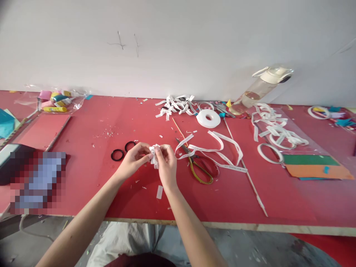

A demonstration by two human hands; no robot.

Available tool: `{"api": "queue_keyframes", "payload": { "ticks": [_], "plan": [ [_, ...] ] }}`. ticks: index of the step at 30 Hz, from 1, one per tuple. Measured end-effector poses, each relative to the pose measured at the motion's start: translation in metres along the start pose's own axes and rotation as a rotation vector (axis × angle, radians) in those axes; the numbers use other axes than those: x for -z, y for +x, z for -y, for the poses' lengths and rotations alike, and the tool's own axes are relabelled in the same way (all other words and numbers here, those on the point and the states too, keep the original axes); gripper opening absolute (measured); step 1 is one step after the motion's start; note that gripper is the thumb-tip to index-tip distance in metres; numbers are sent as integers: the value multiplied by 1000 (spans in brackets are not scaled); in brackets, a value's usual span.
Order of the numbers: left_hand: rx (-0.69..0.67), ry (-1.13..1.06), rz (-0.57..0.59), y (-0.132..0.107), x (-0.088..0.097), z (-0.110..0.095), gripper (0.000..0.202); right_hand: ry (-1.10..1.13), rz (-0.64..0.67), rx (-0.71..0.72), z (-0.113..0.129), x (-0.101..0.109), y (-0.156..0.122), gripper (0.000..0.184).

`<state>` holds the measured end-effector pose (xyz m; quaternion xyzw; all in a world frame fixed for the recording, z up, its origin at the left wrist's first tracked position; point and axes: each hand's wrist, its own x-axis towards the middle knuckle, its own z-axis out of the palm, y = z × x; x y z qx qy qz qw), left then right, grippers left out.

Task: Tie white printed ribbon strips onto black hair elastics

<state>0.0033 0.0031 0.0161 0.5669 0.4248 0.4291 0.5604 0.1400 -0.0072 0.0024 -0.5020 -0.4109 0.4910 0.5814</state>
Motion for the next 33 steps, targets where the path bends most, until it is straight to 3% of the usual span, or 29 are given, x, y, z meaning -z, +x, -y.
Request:
{"api": "queue_keyframes", "payload": {
  "ticks": [12,18,24,33],
  "plan": [
    [30,-127,-32,4,4,-2,20,36,30,24,-1,1,1,23],
    [6,-189,-35,5,7,-1,15,22,72,-1,-2,2,-1,30],
    [11,-116,-16,5,7,0,12,-98,3,133,-2,2,-2,32],
    [-58,62,11,3,6,-1,17,-158,6,87,1,0,-1,28]
  ]
}}
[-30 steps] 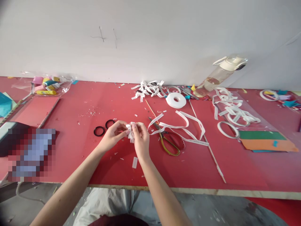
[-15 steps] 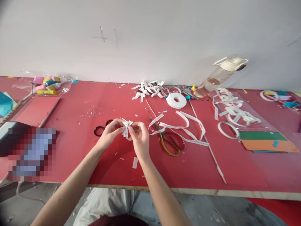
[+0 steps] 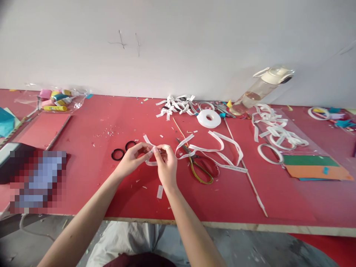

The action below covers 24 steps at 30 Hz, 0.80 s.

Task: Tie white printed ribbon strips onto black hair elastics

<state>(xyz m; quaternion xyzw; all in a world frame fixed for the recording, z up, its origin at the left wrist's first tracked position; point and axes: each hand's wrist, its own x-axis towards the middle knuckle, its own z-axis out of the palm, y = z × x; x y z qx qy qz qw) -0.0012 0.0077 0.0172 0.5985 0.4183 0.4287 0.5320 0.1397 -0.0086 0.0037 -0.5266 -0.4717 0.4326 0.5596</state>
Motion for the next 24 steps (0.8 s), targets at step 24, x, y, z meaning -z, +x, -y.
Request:
{"api": "queue_keyframes", "payload": {
  "ticks": [24],
  "plan": [
    [19,-25,-100,-1,4,0,19,-16,30,13,-7,4,3,28]
  ]
}}
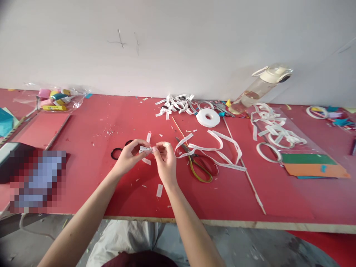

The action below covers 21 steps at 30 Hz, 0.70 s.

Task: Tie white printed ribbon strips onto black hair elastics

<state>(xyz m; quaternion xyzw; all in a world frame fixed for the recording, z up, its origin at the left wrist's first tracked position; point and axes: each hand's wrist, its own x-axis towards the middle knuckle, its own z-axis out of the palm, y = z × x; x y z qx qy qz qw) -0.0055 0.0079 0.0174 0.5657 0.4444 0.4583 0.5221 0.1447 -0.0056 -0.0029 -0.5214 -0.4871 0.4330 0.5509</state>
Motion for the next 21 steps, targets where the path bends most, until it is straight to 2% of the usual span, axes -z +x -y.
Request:
{"api": "queue_keyframes", "payload": {
  "ticks": [6,13,21],
  "plan": [
    [88,-156,-84,2,2,-4,22,-44,-34,74,0,-1,-2,25],
    [105,-253,-67,3,4,-2,22,-222,-17,256,-2,1,-3,18],
    [125,-263,-70,3,4,-5,22,-133,1,163,1,-2,-3,23]
  ]
}}
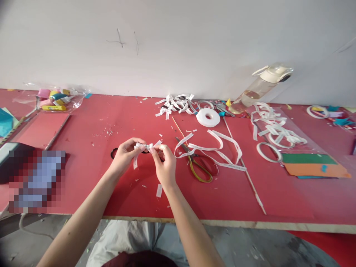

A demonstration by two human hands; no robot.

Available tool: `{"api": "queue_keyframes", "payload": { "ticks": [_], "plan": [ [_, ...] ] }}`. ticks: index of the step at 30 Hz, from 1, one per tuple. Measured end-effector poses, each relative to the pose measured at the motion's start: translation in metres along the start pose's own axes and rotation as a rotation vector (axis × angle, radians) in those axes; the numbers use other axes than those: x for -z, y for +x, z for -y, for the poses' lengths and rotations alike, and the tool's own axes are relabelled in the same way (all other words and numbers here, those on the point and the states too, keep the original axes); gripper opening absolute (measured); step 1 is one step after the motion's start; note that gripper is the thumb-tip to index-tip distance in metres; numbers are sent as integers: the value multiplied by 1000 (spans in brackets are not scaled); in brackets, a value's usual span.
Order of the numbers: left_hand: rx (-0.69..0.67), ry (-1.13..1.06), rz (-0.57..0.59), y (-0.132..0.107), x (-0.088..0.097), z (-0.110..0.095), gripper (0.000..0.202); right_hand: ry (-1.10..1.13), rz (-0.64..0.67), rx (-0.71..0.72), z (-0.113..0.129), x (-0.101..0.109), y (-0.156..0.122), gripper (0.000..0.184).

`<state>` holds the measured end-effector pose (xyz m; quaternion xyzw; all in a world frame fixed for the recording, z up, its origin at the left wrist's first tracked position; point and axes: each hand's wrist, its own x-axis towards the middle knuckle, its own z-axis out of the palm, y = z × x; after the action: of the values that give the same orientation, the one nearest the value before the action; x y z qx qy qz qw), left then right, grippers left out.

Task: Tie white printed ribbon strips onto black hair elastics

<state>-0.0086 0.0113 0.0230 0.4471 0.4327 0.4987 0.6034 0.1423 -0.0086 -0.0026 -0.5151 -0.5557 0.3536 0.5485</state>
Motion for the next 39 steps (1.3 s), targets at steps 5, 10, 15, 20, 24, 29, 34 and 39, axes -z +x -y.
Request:
{"api": "queue_keyframes", "payload": {
  "ticks": [5,10,15,20,24,29,34,39],
  "plan": [
    [-27,79,22,0,-1,2,21,-65,-8,85,1,1,0,23],
    [-64,121,4,-1,-1,3,20,-208,23,273,1,3,2,17],
    [-71,146,11,-1,-1,5,21,-276,-25,301,0,1,1,16],
    [-32,114,4,-2,-1,3,21,-285,-27,306,-1,1,0,18],
    [-38,133,18,-1,-1,4,20,-297,-46,300,-1,1,1,15],
    [-115,238,27,0,-1,8,17,-287,-36,320,-1,2,1,16],
    [-158,213,57,-1,-4,9,15,-227,-110,316,-1,0,-2,12],
    [-125,184,48,-1,-6,10,19,-166,-131,185,-1,-2,-4,13]
  ]
}}
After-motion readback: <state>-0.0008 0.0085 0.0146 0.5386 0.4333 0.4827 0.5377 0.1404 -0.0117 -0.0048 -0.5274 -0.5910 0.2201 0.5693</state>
